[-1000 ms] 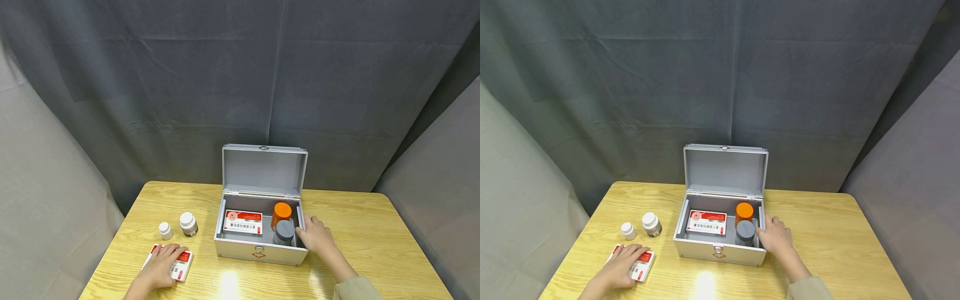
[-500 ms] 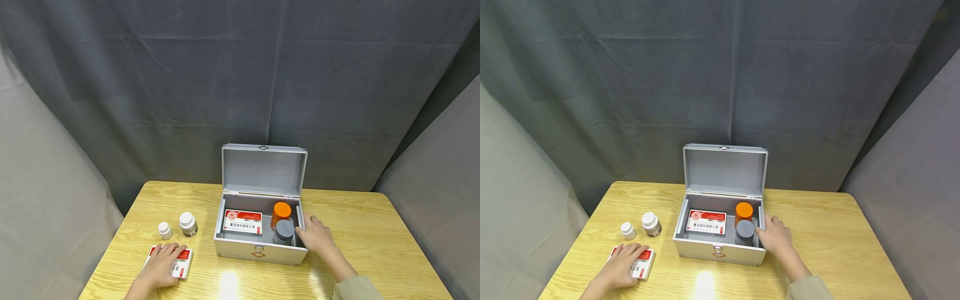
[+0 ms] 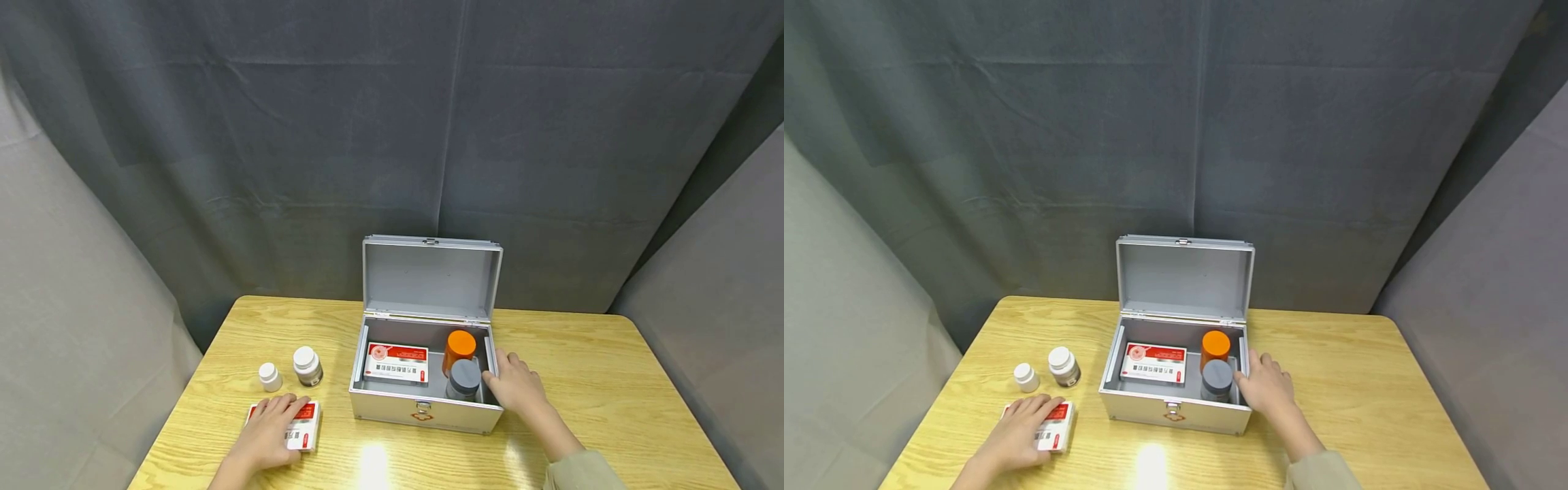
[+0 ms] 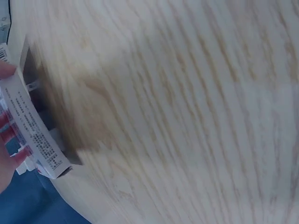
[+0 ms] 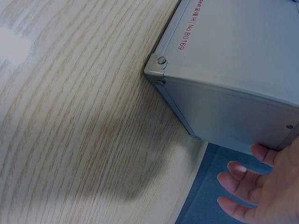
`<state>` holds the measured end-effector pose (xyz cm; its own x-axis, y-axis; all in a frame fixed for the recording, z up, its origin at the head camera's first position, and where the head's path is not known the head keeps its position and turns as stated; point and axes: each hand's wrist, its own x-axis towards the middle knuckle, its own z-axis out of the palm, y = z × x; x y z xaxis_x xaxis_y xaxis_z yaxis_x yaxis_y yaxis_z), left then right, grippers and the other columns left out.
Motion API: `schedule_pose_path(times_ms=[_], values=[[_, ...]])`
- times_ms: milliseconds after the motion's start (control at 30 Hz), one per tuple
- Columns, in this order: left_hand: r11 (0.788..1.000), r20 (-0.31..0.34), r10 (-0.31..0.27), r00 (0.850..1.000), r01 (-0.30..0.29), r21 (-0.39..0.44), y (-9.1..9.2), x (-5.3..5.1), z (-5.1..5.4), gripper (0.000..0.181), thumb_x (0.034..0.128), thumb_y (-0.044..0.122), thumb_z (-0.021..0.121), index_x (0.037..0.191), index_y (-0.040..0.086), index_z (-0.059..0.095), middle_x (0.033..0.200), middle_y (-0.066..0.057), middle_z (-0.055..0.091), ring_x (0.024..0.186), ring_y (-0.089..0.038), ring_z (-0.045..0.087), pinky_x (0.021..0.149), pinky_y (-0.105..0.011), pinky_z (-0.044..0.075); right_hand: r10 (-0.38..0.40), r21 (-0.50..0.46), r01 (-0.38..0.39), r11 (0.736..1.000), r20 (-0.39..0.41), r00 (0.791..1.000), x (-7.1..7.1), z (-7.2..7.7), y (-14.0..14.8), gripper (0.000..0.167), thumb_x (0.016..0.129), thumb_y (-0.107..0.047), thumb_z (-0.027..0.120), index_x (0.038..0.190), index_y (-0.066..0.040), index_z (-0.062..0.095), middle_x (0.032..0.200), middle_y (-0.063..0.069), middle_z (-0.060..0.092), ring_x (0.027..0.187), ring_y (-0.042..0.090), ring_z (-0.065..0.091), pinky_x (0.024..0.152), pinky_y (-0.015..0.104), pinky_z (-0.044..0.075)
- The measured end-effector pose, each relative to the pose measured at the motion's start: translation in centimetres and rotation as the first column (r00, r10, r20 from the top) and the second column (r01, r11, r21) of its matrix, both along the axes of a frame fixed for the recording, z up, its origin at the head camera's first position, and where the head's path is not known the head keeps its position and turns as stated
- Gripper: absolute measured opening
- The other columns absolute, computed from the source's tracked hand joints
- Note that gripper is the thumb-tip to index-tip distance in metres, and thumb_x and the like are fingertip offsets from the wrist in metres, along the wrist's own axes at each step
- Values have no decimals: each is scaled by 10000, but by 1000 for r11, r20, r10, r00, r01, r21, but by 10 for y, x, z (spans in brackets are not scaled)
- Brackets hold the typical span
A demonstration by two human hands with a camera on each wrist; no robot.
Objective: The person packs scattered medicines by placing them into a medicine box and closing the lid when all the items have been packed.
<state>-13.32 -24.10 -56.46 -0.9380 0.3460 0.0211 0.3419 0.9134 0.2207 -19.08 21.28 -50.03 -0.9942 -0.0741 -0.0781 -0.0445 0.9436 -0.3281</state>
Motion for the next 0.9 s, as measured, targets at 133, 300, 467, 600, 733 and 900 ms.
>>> schedule_pose_path(times_ms=[133, 300, 467, 600, 733, 900], values=[[1000, -5, 12, 1000, -12, 22, 4, -1, 4, 891, 490, 380, 705, 1321, 164, 469, 1223, -27, 480, 1136, -208, 430, 979, -493, 293, 0, -1, 0, 1000, 2, 1000, 0, 0, 0, 606, 878, -321, 457, 1328, 69, 345, 1218, 342, 422, 1093, 501, 429, 848, 657, 336], [998, -53, 35, 998, -32, 57, 11, -2, 13, 897, 476, 401, 690, 1320, 186, 478, 1199, -5, 490, 1113, -195, 443, 957, -501, 309, 2, -3, -2, 1000, -1, 1000, 0, -1, 1, 598, 876, -320, 459, 1321, 66, 351, 1206, 334, 431, 1078, 495, 440, 836, 653, 345], [996, -101, 52, 994, -45, 73, 19, -3, 26, 897, 473, 420, 684, 1315, 184, 484, 1173, 4, 505, 1092, -207, 457, 931, -497, 329, 0, -5, 0, 1000, 2, 1000, 0, -1, 1, 603, 879, -319, 460, 1326, 69, 346, 1227, 340, 419, 1090, 501, 431, 843, 657, 340], [995, -124, 58, 991, -47, 87, 24, -4, 36, 889, 492, 435, 686, 1317, 174, 482, 1200, -16, 503, 1105, -226, 457, 942, -505, 323, -1, -5, 1, 1000, 0, 1000, 0, -1, 1, 605, 881, -319, 457, 1326, 74, 342, 1233, 344, 413, 1095, 504, 427, 847, 661, 335], [994, -145, 68, 987, -55, 96, 28, -6, 45, 901, 504, 441, 685, 1339, 189, 461, 1249, -30, 493, 1112, -234, 453, 944, -512, 318, -1, -3, 1, 1000, -2, 1000, 0, -2, 1, 604, 880, -320, 456, 1326, 72, 343, 1222, 336, 422, 1085, 497, 435, 841, 656, 341], [994, -184, 82, 979, -66, 92, 34, -8, 55, 894, 499, 446, 675, 1330, 184, 472, 1235, -42, 501, 1089, -227, 459, 936, -504, 326, 1, 3, -1, 1000, 0, 1000, 0, -2, 1, 601, 879, -325, 455, 1321, 68, 347, 1216, 331, 427, 1079, 493, 441, 836, 654, 346]])
